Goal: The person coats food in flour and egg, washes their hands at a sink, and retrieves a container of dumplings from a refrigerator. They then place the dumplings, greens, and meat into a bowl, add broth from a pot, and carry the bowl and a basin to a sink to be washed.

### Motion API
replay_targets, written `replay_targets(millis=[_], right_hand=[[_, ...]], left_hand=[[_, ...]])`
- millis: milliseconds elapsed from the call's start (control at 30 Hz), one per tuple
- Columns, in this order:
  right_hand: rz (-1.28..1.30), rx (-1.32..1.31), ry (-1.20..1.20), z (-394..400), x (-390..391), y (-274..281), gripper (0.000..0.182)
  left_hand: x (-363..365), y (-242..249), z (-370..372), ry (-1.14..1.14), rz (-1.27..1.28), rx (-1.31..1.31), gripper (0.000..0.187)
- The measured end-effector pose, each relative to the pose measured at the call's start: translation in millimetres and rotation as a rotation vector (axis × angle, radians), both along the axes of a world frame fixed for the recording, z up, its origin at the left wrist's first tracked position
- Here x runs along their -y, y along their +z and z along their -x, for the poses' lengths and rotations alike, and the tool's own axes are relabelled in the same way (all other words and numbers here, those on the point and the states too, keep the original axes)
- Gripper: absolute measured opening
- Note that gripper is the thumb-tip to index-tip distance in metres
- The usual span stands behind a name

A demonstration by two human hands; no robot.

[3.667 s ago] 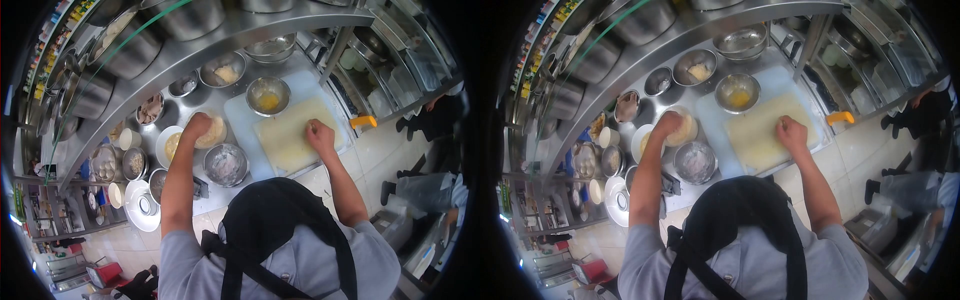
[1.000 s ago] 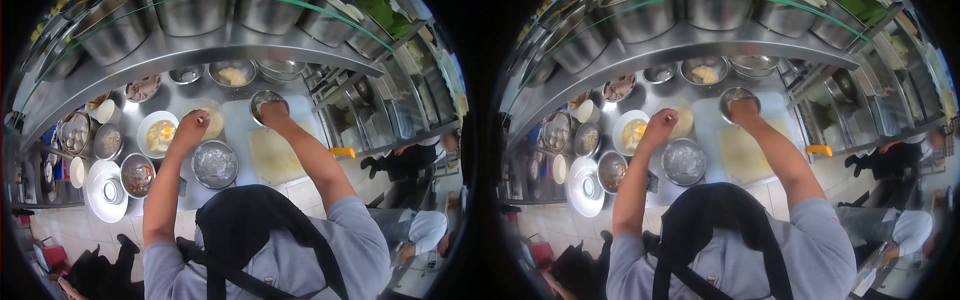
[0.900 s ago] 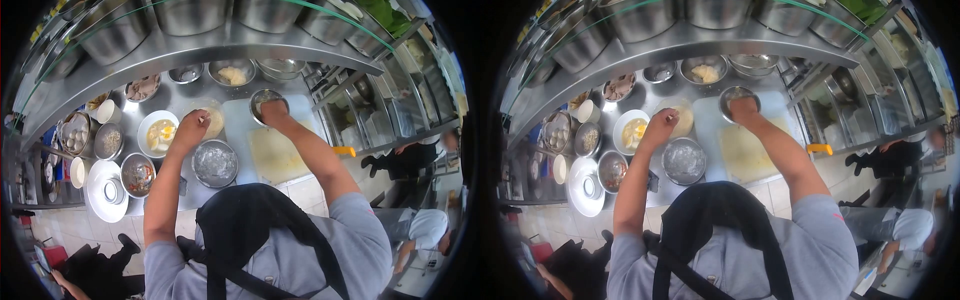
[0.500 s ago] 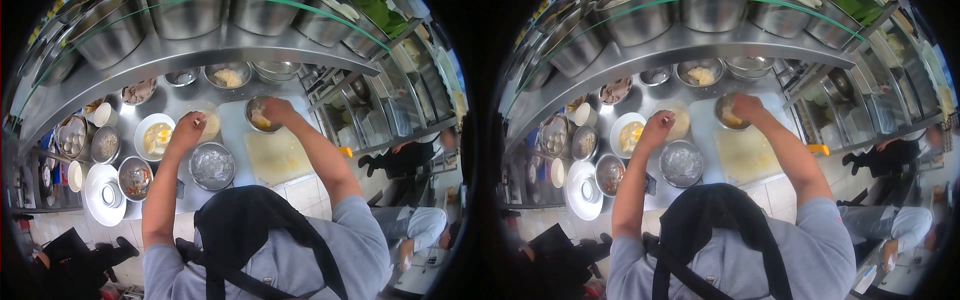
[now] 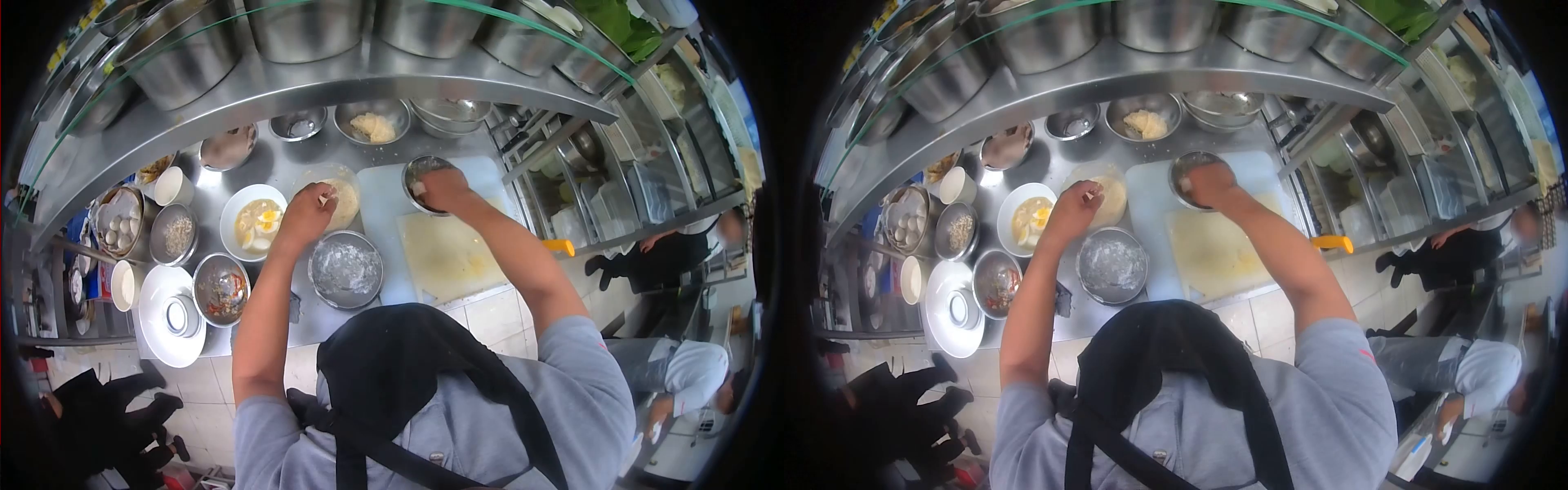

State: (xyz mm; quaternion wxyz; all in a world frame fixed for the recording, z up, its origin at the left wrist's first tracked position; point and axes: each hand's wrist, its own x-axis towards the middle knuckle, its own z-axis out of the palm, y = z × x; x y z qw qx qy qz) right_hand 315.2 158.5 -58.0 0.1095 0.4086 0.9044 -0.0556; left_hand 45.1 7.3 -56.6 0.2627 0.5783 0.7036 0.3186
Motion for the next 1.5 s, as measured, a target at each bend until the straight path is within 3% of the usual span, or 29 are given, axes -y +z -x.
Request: replay_targets(millis=[67, 133, 167, 233, 267, 400, 467, 500, 567, 600, 667, 767, 900, 967, 1033, 1100, 1133, 1267, 1333, 1500], right_hand=[[0.068, -0.102, -0.041, -3, -8, 21, 0.029], [0.660, 0.020, -0.353, -6, -30, 29, 0.031], [0.659, 0.016, -0.362, -11, -27, 26, 0.031], [0.137, 0.030, -0.214, -15, -24, 16, 0.033], [0.045, -0.064, -0.219, -13, -24, 8, 0.030], [0.022, 0.058, -0.218, -18, -31, -25, 0.034], [0.263, 0.058, -0.025, -17, -51, -34, 0.034], [0.266, 0.058, -0.024, -19, -48, -31, 0.034], [0.217, -0.062, -0.243, -25, -36, -13, 0.033], [0.213, -0.065, -0.242, -22, -28, -7, 0.033], [0.098, 0.179, -0.126, -12, -12, -2, 0.035], [0.023, 0.262, -0.016, -7, -9, -19, 0.035], [0.090, 0.054, -0.079, -13, -25, 5, 0.032], [0.637, 0.181, -0.268, -9, -47, 31, 0.034], [0.772, 0.110, -0.424, -23, -58, 19, 0.035], [0.227, 0.099, -0.086, -30, -56, 22, 0.031], [0.011, 0.073, -0.097, -31, -52, 21, 0.026], [-0.038, 0.063, -0.112, -17, -41, 21, 0.025], [0.156, 0.098, -0.131, -16, -19, 17, 0.024], [0.054, -0.013, -0.112, -26, -16, 9, 0.022]], left_hand=[[1, 1, 2, 0.014, 0.001, 0.002, 0.025], [4, 2, 2, 0.007, -0.006, 0.051, 0.026], [3, 1, 2, -0.004, -0.006, 0.051, 0.026], [-2, 0, 3, 0.008, 0.009, 0.023, 0.026], [-2, 1, 3, 0.008, 0.008, 0.024, 0.026], [1, -5, 4, 0.010, -0.013, -0.002, 0.027], [-1, -7, 6, 0.017, -0.039, -0.004, 0.027], [0, -7, 6, 0.013, -0.041, -0.002, 0.027], [-1, -6, 7, 0.006, -0.047, -0.006, 0.027], [-2, -7, 7, 0.015, -0.035, 0.004, 0.027], [-3, -10, 7, 0.029, -0.020, 0.019, 0.028], [-4, -13, 7, -0.001, -0.085, -0.059, 0.028], [0, -1, 7, 0.013, -0.026, -0.019, 0.027], [0, 0, 9, 0.013, 0.017, 0.008, 0.027], [-2, -5, 12, 0.006, -0.013, 0.013, 0.027], [-4, 1, 8, 0.010, 0.017, 0.008, 0.027], [-4, 4, 8, 0.026, 0.052, 0.002, 0.027], [-4, 1, 9, 0.022, 0.026, -0.030, 0.027], [-4, 2, 8, 0.018, 0.016, 0.009, 0.027], [-2, -2, 7, 0.016, 0.028, -0.017, 0.028]])
